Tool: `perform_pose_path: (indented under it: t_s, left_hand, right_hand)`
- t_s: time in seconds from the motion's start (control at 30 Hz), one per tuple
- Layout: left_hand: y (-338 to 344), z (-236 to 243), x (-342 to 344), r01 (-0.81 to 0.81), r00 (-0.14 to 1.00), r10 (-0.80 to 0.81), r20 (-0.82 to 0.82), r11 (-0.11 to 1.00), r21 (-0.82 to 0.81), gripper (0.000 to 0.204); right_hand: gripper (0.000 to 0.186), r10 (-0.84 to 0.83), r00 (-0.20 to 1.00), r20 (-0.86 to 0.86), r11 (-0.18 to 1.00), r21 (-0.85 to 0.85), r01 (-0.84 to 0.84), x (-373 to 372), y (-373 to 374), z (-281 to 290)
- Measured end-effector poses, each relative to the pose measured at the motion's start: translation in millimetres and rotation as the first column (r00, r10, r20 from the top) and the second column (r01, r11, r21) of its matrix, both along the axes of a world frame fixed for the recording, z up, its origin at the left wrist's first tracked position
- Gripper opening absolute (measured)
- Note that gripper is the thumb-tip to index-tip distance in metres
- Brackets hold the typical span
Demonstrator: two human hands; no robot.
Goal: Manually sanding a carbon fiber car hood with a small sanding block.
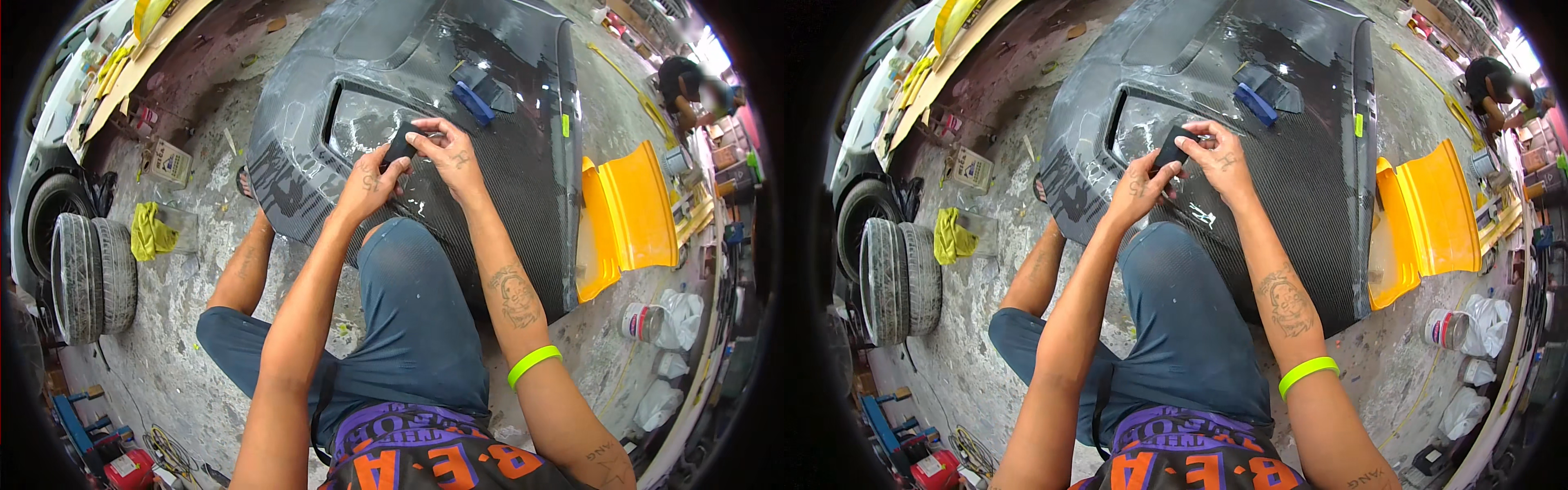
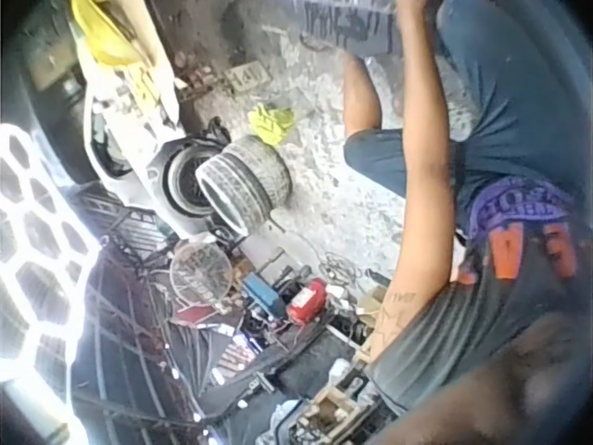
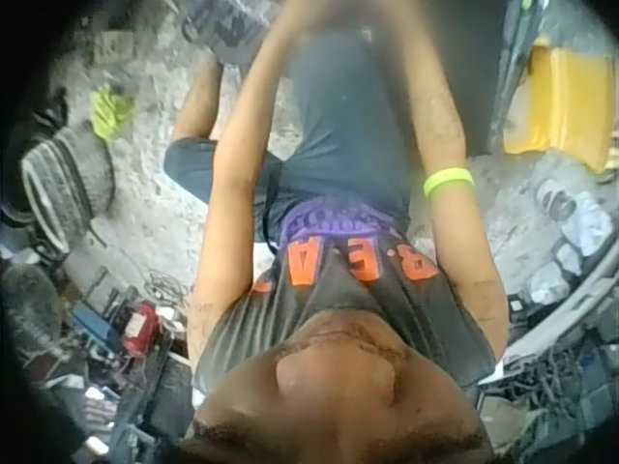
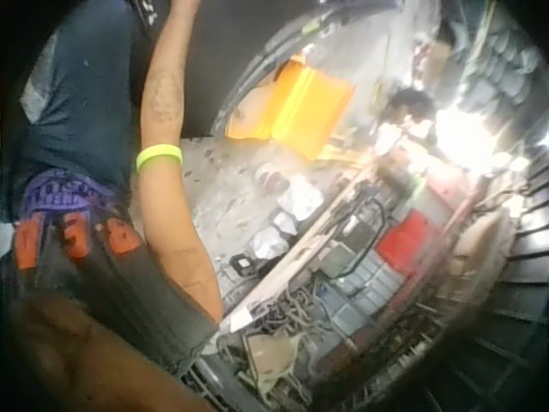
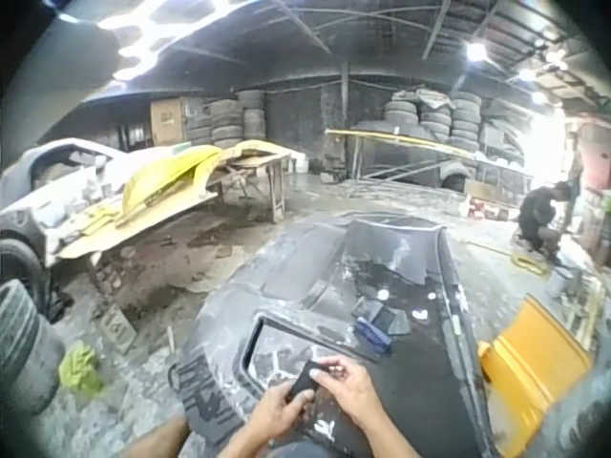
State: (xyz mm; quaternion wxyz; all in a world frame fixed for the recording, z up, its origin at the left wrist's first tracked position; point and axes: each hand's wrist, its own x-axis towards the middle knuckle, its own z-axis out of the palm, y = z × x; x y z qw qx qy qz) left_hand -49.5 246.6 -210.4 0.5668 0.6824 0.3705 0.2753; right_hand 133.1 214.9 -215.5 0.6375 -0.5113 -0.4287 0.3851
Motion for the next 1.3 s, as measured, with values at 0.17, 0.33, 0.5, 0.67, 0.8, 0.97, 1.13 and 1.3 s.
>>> perform_pose_path:
  t_s: [0.17, 0.33, 0.5, 0.67, 0.8, 0.97, 1.13, 1.3]
  left_hand:
    - [-6, -15, -8, -0.128, 0.992, 0.128, 0.012, 0.992, -0.025, 0.038]
    - [-14, -6, -8, -0.149, 0.943, 0.229, 0.241, 0.938, -0.312, 0.046]
    - [-12, -12, -11, -0.178, 0.902, 0.266, 0.341, 0.947, -0.269, 0.043]
    - [-9, -19, -22, -0.097, 0.891, 0.246, 0.382, 0.925, -0.368, 0.052]
    - [-11, -23, -22, 0.005, 0.858, 0.229, 0.460, 0.891, -0.453, 0.052]
    - [-22, -15, -11, -0.086, 0.887, 0.249, 0.388, 0.917, -0.391, 0.037]
    - [-19, -14, -12, -0.193, 0.905, 0.286, 0.315, 0.936, -0.295, 0.030]
    - [-23, -11, -25, -0.027, 0.903, 0.218, 0.369, 0.889, -0.458, 0.036]
  right_hand:
    - [0.025, 0.014, 0.985, 0.172, 0.997, -0.078, -0.001, 8, -6, -7]
    - [0.021, 0.025, 0.954, -0.300, 0.989, -0.133, -0.068, 5, -18, -15]
    - [0.026, 0.121, 0.906, -0.406, 0.971, -0.140, -0.192, -3, -29, -7]
    - [0.026, 0.143, 0.892, -0.429, 0.962, -0.153, -0.227, -6, -30, -11]
    - [0.028, 0.123, 0.804, -0.582, 0.967, -0.112, -0.229, -10, -31, -15]
    - [0.034, 0.174, 0.836, -0.521, 0.950, -0.133, -0.281, -16, -31, -19]
    - [0.040, 0.197, 0.912, -0.360, 0.951, -0.154, -0.267, -16, -33, -14]
    - [0.044, 0.194, 0.947, -0.256, 0.966, -0.120, -0.231, -16, -31, -18]
